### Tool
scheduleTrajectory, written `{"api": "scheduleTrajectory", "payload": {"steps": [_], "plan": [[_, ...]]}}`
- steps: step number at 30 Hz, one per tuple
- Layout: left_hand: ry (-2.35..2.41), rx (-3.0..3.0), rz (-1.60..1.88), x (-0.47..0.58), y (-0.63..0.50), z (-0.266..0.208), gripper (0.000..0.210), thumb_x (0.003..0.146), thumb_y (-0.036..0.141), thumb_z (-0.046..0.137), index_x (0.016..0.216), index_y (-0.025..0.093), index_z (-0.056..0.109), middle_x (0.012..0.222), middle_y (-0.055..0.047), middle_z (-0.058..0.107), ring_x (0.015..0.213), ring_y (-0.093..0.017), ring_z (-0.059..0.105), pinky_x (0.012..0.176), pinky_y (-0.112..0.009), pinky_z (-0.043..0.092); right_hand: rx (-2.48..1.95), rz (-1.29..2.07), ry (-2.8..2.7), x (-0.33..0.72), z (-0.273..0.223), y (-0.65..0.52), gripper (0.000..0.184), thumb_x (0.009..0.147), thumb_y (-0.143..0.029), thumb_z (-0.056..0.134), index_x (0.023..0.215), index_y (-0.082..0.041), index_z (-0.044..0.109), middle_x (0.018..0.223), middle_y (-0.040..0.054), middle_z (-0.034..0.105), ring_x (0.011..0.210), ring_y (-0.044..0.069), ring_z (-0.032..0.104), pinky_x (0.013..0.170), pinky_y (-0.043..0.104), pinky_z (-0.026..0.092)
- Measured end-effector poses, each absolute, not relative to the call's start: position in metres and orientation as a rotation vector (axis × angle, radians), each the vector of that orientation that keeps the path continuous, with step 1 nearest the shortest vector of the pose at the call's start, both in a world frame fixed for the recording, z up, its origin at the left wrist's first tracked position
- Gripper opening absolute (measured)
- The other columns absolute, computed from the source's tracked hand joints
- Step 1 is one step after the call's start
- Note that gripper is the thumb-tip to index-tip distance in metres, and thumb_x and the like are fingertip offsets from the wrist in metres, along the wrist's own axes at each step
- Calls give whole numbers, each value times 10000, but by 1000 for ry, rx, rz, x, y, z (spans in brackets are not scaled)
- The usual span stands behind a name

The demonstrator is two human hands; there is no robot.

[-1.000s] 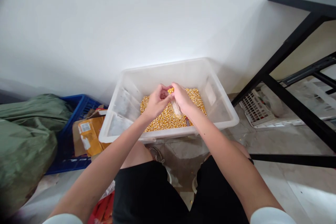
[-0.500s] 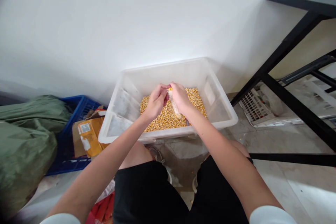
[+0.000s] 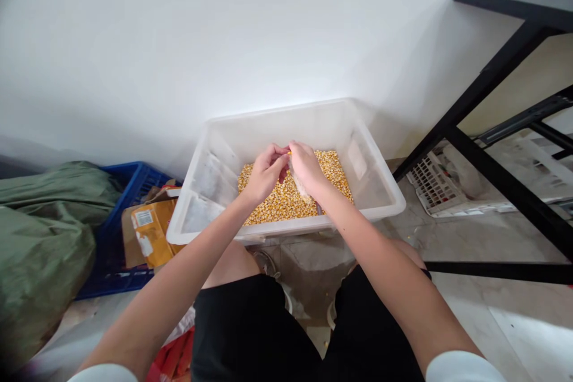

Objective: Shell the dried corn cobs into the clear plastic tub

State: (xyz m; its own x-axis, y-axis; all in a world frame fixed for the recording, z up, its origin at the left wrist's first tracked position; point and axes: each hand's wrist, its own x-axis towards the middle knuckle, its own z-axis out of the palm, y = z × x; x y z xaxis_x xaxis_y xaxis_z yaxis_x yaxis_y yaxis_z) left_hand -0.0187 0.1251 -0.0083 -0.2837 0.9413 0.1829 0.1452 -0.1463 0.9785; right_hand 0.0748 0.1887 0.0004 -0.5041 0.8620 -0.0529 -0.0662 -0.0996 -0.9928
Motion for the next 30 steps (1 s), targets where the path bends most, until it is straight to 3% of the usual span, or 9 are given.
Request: {"api": "scheduleTrajectory", "payload": {"steps": [4, 8, 14, 19, 23, 30], "plan": [[1626, 1358, 1499, -16, 123, -8, 98, 880, 277, 566, 816, 208, 539, 577, 31, 530, 488, -88, 474, 483, -240, 356, -854, 1674, -1481, 74, -6, 192, 288, 921, -315, 412, 701, -206, 563, 613, 10, 574, 587, 148, 570, 589, 268, 461], [1817, 1409, 1511, -13, 123, -5, 112, 833, 281, 621, 793, 176, 620, 656, -19, 639, 578, -110, 552, 557, -254, 402, -906, 1476, -1608, 76, -12, 195, 301, 929, -332, 413, 702, -209, 568, 689, 25, 608, 705, 164, 597, 681, 282, 455], [1847, 1485, 1381, -20, 123, -7, 217, 906, 346, 545, 851, 164, 647, 736, -55, 692, 619, -135, 606, 599, -271, 439, -1006, 1169, -1793, 80, -11, 194, 352, 980, -395, 371, 728, -220, 542, 743, 48, 614, 807, 196, 593, 763, 313, 418], [2177, 1932, 922, -20, 118, -4, 272, 993, 295, 351, 1040, 133, 564, 897, -120, 699, 728, -194, 635, 645, -310, 453, -1001, 1095, -1911, 80, -7, 192, 346, 986, -375, 350, 720, -218, 505, 770, 53, 623, 774, 203, 576, 709, 321, 392], [2321, 2118, 469, -13, 115, 3, 288, 959, 165, 299, 1177, 97, 475, 972, -159, 679, 747, -237, 655, 598, -329, 448, -994, 1080, -1924, 80, -7, 191, 347, 985, -369, 347, 698, -224, 478, 737, 38, 605, 738, 195, 555, 672, 318, 369], [2429, 2097, 296, -7, 117, 8, 298, 944, 156, 315, 1196, 106, 465, 939, -140, 683, 773, -260, 681, 588, -326, 458, -977, 1108, -1894, 81, -4, 188, 352, 986, -364, 344, 692, -225, 477, 727, 35, 606, 724, 191, 554, 667, 319, 360]]}}
